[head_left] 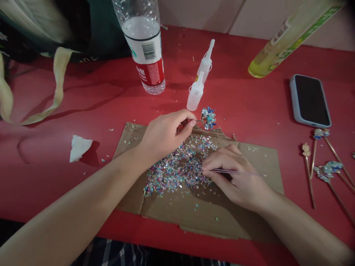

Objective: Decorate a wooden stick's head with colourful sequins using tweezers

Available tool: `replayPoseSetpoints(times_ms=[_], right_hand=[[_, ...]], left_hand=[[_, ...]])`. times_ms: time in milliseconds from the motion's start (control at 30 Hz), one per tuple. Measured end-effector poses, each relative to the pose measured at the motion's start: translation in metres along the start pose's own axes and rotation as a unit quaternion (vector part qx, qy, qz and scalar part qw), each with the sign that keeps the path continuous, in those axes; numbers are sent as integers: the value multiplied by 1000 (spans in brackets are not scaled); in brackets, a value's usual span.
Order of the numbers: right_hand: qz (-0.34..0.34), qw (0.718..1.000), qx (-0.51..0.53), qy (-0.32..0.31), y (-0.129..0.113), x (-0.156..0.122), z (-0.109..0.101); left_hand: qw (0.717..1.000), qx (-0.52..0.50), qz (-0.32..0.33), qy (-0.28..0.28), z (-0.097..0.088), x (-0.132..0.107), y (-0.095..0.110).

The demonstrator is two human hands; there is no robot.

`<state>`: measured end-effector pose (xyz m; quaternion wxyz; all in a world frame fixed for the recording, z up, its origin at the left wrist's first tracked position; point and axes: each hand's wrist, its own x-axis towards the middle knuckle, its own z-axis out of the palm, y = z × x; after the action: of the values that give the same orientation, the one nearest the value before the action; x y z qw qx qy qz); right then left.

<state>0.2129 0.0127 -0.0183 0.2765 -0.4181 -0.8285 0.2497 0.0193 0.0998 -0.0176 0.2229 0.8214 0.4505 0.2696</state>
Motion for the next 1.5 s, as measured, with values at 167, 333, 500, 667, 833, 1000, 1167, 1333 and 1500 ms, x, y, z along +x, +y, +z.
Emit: replayPoseSetpoints(times_ms=[167, 333, 500, 667, 833, 1000, 1167, 1333, 1500], right_hand=[[-3, 1000, 7, 8, 0, -1, 0], [-5, 1000, 6, 15, -1, -1, 0], [4, 1000, 0, 14, 0, -1, 1], [6, 1000, -6, 15, 0, 0, 1], [1, 1000, -9, 15, -1, -1, 1], [-3, 1000, -14, 16, 0, -1, 1], [-2, 1000, -10, 16, 0, -1, 1], [0, 1000, -8, 15, 0, -1, 1], [1, 1000, -5, 19, 0, -1, 1]], left_hand=[[1000, 2, -2, -4, 0, 0, 0], [1000, -1, 2, -3, 0, 0, 0], [1000, 1, 7, -1, 0, 0, -1], [1000, 8, 9, 3, 1, 0, -1], [1000, 12, 5, -1, 1, 0, -1], [1000, 9, 1, -3, 0, 0, 0], [1000, 5, 1, -3, 0, 0, 0], [1000, 4, 2, -5, 0, 0, 0], [1000, 6, 0, -9, -1, 0, 1]])
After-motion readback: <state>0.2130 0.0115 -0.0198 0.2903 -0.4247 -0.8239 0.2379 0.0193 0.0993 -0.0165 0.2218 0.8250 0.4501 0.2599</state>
